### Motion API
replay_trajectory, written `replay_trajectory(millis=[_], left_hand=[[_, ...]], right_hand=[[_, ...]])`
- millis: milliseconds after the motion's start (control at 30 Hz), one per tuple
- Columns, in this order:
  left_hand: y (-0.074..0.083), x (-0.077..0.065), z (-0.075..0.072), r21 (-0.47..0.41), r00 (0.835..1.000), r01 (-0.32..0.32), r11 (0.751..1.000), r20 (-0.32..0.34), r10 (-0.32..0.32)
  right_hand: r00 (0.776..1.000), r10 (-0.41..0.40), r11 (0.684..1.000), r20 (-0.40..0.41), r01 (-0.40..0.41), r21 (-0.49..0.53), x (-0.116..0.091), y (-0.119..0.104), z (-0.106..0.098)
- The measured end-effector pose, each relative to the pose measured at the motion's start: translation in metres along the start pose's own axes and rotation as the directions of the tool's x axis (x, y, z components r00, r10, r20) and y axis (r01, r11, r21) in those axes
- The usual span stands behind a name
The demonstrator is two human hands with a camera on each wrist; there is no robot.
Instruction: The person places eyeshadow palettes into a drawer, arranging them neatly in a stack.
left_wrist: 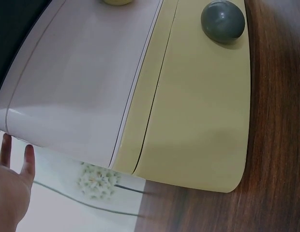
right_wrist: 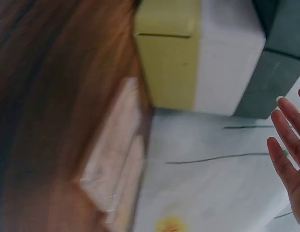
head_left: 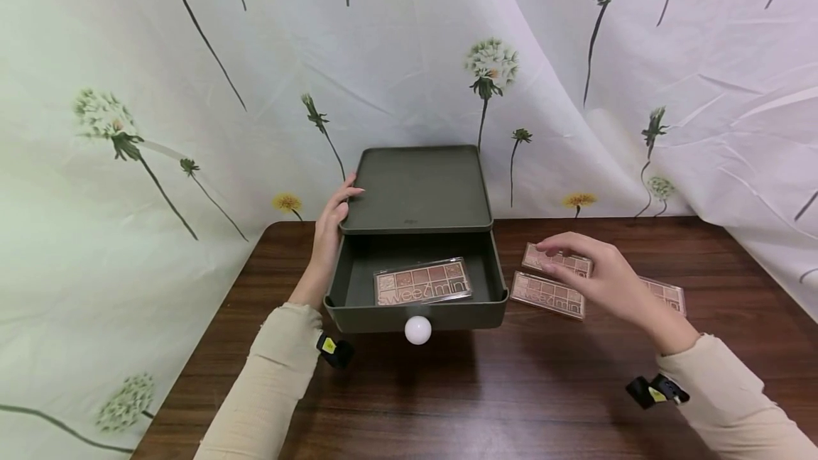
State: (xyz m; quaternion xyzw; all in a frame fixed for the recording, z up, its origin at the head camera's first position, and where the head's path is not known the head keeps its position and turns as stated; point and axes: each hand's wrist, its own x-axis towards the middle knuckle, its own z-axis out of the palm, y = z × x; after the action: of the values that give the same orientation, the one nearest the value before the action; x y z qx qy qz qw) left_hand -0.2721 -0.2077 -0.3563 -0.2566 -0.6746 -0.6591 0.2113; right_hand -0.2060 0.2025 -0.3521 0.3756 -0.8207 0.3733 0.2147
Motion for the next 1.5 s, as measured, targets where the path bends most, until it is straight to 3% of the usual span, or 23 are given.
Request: replay_trajectory(millis=[333, 600, 900, 1133, 1500], left_hand=[[0.001, 0.000, 0.000, 0.003, 1.000, 0.010, 1.000, -0.001, -0.010], [0.000, 0.000, -0.001, -0.002, 1.000, 0.015, 1.000, -0.001, -0.015], [-0.001, 0.000, -0.001, -0.005, 0.999, 0.032, 0.999, -0.001, -0.032], [0.002, -0.001, 0.000, -0.017, 0.999, 0.040, 0.999, 0.003, -0.040], [0.003, -0.001, 0.000, 0.001, 0.999, 0.048, 0.999, -0.003, -0.048]], right_hand=[[0.980, 0.180, 0.983, 0.079, -0.181, 0.000, -0.021, 0.041, 0.014], [0.930, 0.300, 0.953, 0.211, -0.301, -0.031, -0.029, 0.072, 0.023], [0.874, 0.351, 0.935, 0.336, -0.345, -0.079, -0.028, 0.086, 0.031], [0.843, 0.365, 0.930, 0.395, -0.353, -0.105, -0.030, 0.086, 0.037], [0.832, 0.397, 0.916, 0.387, -0.335, -0.219, -0.032, 0.080, 0.042]])
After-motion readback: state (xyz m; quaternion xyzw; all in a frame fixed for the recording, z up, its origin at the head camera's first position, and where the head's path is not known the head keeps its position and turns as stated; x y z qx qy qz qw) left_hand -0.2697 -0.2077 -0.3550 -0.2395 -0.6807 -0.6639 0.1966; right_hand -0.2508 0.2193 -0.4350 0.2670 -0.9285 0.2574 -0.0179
